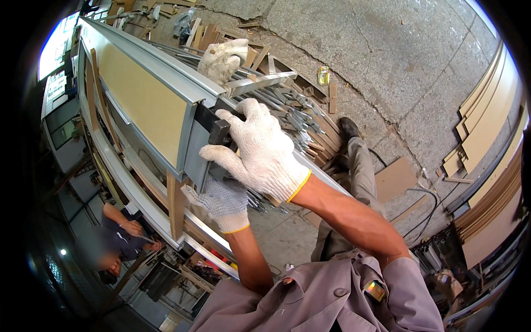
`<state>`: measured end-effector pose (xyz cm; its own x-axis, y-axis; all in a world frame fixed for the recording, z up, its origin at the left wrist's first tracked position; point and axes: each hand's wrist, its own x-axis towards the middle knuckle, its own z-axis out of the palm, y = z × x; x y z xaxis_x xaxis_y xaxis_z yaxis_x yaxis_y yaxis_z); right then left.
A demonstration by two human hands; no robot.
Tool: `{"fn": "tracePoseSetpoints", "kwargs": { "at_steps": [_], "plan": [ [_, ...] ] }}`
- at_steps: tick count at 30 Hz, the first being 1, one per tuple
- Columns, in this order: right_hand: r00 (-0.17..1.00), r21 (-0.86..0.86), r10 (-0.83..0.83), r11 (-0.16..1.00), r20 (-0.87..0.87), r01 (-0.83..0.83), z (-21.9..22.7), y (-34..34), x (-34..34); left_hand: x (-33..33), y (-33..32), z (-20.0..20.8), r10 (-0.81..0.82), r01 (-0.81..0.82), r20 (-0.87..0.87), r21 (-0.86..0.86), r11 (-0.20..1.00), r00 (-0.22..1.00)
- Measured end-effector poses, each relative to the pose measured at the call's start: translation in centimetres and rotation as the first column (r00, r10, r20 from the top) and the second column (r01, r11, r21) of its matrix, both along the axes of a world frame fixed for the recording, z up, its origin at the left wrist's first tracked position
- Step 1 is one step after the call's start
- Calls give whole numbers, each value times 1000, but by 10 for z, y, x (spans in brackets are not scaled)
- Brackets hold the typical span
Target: The person assembles metal frame components by inserting black plastic corner connectors into aluminum extrusions. They use a tape measure to check dimensions and a red marker to mark the metal pieces before fitting them together.
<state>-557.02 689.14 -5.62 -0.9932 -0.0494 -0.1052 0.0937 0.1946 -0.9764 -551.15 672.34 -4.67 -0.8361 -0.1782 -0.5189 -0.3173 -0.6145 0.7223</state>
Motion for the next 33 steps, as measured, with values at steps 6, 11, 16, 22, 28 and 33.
{"fn": "tracePoseSetpoints", "kwargs": {
  "at_steps": [6,11,16,22,28,33],
  "plan": [
    [997,33,-40,999,-71,42,-7,-8,-2,-4,-4,-5,-5,19,-80,178,984,997],
    [996,71,-65,995,-61,69,-7,-7,-8,-13,4,-6,91,-92,-37,-13,996,995],
    [983,57,-52,996,-173,63,-11,-18,-4,-10,-4,-9,127,-128,-36,-38,991,991],
    [941,-25,-100,995,-324,97,-25,-19,-10,-1,-16,-22,164,-124,-116,296,947,980],
    [987,-135,-161,978,-13,158,-27,-23,-1,6,-3,-40,229,-218,-114,98,971,967],
    [994,123,-105,987,-6,105,-25,-19,-2,9,0,-33,167,-205,-241,-143,968,956]
  ]
}}
